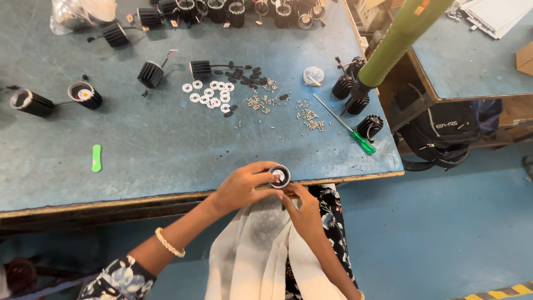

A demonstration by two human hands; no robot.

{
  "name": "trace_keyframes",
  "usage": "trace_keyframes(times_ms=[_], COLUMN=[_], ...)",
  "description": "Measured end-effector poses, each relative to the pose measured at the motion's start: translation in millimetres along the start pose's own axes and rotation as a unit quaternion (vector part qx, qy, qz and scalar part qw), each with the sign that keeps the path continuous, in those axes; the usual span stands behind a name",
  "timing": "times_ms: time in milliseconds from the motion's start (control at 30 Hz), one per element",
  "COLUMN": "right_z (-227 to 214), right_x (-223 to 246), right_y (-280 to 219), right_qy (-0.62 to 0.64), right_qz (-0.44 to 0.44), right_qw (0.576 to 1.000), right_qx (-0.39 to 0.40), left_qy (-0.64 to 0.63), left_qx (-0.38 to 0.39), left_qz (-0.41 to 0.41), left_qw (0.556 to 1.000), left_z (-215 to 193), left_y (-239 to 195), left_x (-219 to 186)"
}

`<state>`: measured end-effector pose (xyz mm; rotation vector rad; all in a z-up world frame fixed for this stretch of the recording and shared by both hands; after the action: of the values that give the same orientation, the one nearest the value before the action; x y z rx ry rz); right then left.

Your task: The person assembles LED lighting components by hand and using an electric screwdriver, placing wires into fixture housings and securing parts with screws.

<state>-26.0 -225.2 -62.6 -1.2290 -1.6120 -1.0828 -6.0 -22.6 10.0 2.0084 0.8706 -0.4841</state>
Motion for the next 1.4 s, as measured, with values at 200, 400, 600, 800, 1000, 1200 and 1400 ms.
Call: trace_keyframes(times_ms=[200, 400, 600, 800, 1000, 1200, 1400], right_z=[-22, -33, -30, -31, -36, -38, -35], right_x=[4, 29, 45, 38, 30, 26, 18], right_y=[-1, 1, 4, 8, 14, 16, 15], right_qy=[0.114, 0.045, 0.005, 0.033, 0.029, 0.132, 0.174], right_qz=[-0.022, -0.129, -0.147, -0.167, -0.175, -0.12, -0.126], right_qw=[0.991, 0.99, 0.989, 0.985, 0.984, 0.982, 0.975], right_qx=[0.06, 0.027, -0.008, 0.0, 0.006, 0.065, 0.063], left_qy=[0.014, 0.077, 0.09, 0.084, 0.099, 0.086, 0.105], left_qx=[-0.015, -0.015, -0.026, -0.041, -0.054, -0.033, -0.026], left_qz=[0.042, 0.115, 0.128, 0.115, 0.114, 0.125, 0.141], left_qw=[0.999, 0.99, 0.987, 0.989, 0.987, 0.988, 0.984], left_z=[-13, -25, -28, -29, -35, -38, -35], left_y=[6, 12, 14, 15, 18, 22, 23], left_x=[-36, -57, -64, -67, -74, -81, -80])
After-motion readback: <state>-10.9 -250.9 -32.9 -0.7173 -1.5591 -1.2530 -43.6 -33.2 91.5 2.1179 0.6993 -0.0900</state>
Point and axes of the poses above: each hand's wrist, its own y-axis towards the middle knuckle, its own z-axis out of the palm, x = y × z, the point moved 1 cm from there along y, towards the middle knuckle, and after that the axes turned 3 degrees about -x, right-handed, at the moved point
